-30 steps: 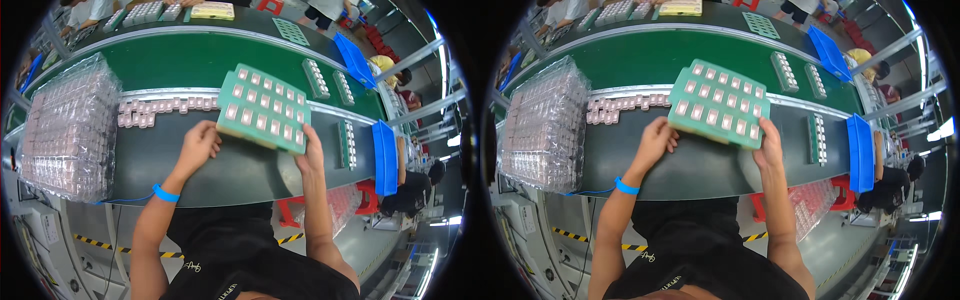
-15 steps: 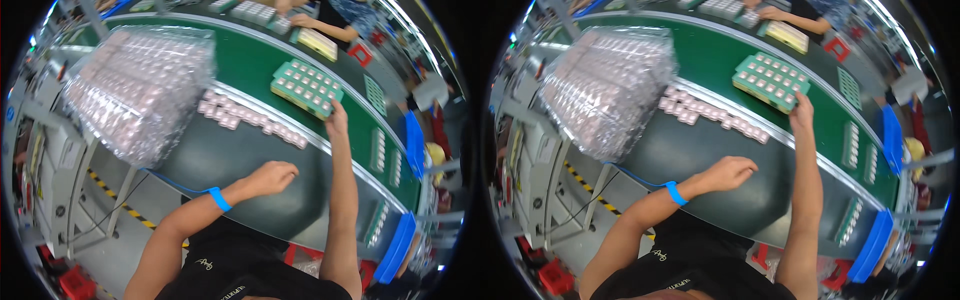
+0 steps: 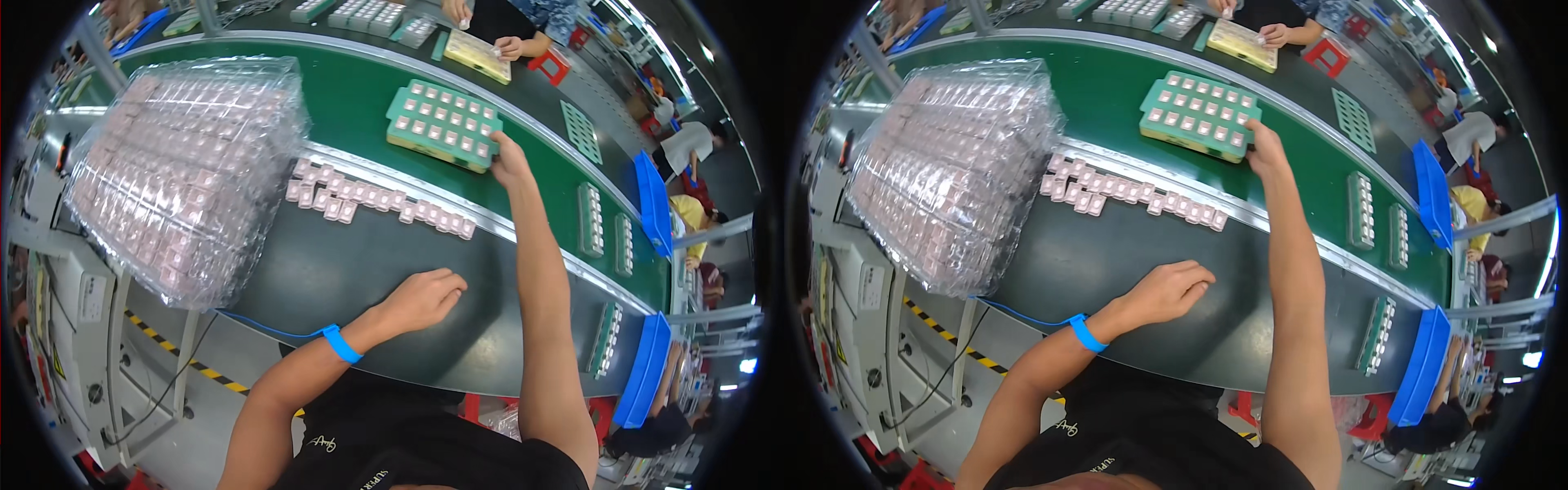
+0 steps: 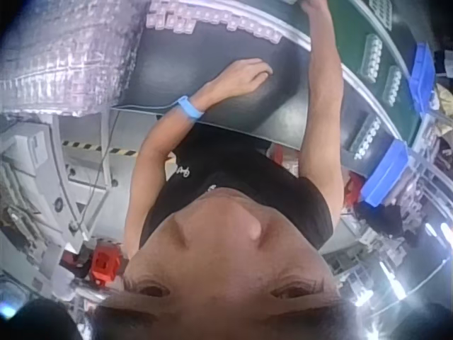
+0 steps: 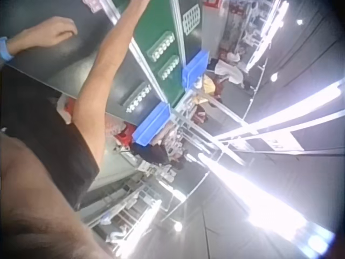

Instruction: Assembling small electronic components into individual trays and then placing them into a larger tray on an assembly line.

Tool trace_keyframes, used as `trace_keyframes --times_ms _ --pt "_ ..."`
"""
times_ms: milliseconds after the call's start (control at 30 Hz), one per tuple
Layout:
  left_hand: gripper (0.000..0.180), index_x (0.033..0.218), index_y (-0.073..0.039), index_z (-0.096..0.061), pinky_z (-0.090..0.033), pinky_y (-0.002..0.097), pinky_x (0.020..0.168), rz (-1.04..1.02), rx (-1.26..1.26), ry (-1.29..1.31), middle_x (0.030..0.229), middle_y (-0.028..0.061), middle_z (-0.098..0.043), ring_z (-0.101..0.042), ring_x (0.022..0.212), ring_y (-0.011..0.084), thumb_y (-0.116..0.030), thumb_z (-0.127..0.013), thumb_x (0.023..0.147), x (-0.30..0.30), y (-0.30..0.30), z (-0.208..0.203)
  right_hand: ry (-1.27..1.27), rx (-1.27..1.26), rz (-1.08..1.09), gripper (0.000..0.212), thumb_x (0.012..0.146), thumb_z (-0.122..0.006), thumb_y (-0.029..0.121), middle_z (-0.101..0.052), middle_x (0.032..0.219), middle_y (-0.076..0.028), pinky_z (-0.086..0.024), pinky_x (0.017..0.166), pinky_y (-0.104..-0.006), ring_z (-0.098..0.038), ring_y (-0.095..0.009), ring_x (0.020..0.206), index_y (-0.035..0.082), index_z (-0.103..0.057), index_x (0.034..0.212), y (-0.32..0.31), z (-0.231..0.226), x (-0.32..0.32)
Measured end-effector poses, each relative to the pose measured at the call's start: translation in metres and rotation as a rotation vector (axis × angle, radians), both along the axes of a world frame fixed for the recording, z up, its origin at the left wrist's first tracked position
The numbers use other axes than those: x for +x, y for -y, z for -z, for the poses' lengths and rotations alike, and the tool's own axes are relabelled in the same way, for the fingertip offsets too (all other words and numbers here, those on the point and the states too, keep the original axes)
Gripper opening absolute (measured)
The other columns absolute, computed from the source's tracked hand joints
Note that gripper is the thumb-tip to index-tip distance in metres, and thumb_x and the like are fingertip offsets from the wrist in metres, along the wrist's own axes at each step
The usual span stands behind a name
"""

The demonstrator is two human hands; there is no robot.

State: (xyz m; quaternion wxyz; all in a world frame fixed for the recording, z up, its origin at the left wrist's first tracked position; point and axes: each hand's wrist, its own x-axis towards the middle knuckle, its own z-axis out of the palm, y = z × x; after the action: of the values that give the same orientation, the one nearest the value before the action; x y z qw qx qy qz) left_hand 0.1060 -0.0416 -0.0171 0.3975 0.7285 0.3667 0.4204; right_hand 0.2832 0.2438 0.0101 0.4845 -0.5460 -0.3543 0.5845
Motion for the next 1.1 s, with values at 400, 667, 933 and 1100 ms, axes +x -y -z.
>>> trace_keyframes --times_ms 400,667,933,1100 --pt "0.016 0.105 -0.001 -0.071 -0.055 0.0452 0.076 0.001 -0.003 -0.03 0.095 0.0184 -0.069 -0.068 0.086 0.039 -0.009 -0.06 0.096 0.001 -0.001 -0.015 0.683 0.05 -0.106 0.056 0.085 -0.069 0.044 -0.073 0.106 -0.018 -0.054 0.082 -0.0399 -0.069 -0.025 0.097 -0.004 -0.069 0.114 0.003 0.006 0.031" --pt "0.014 0.104 -0.001 -0.072 -0.05 0.0342 0.065 0.026 0.012 -0.057 0.088 0.0132 -0.067 -0.062 0.07 0.0247 -0.006 -0.064 0.094 0.01 0.004 -0.02 1.435 0.555 0.491 0.052 0.082 -0.073 0.031 -0.067 0.109 -0.024 -0.05 0.093 -0.0515 -0.062 -0.042 0.104 0.003 -0.066 0.126 0.119 0.006 0.155" --pt "0.012 0.1 -0.001 -0.072 -0.051 0.0389 0.066 0.025 0.077 -0.088 0.086 0.0154 -0.065 -0.064 0.072 0.0318 -0.005 -0.063 0.094 0.018 0.004 -0.021 1.433 0.153 0.549 0.093 0.073 -0.078 0.034 -0.065 0.12 -0.028 -0.049 0.098 -0.0552 -0.064 -0.045 0.111 0.006 -0.039 0.153 0.176 0.014 0.274" --pt "0.013 0.099 0.0 -0.073 -0.049 0.0359 0.065 -0.035 0.053 -0.171 0.083 0.0137 -0.064 -0.062 0.068 0.026 -0.005 -0.063 0.094 0.02 0.007 -0.025 1.5 0.05 0.496 0.098 0.072 -0.079 0.04 -0.064 0.125 -0.024 -0.047 0.101 -0.0575 -0.063 -0.043 0.116 0.021 -0.035 0.157 0.155 0.019 0.259"
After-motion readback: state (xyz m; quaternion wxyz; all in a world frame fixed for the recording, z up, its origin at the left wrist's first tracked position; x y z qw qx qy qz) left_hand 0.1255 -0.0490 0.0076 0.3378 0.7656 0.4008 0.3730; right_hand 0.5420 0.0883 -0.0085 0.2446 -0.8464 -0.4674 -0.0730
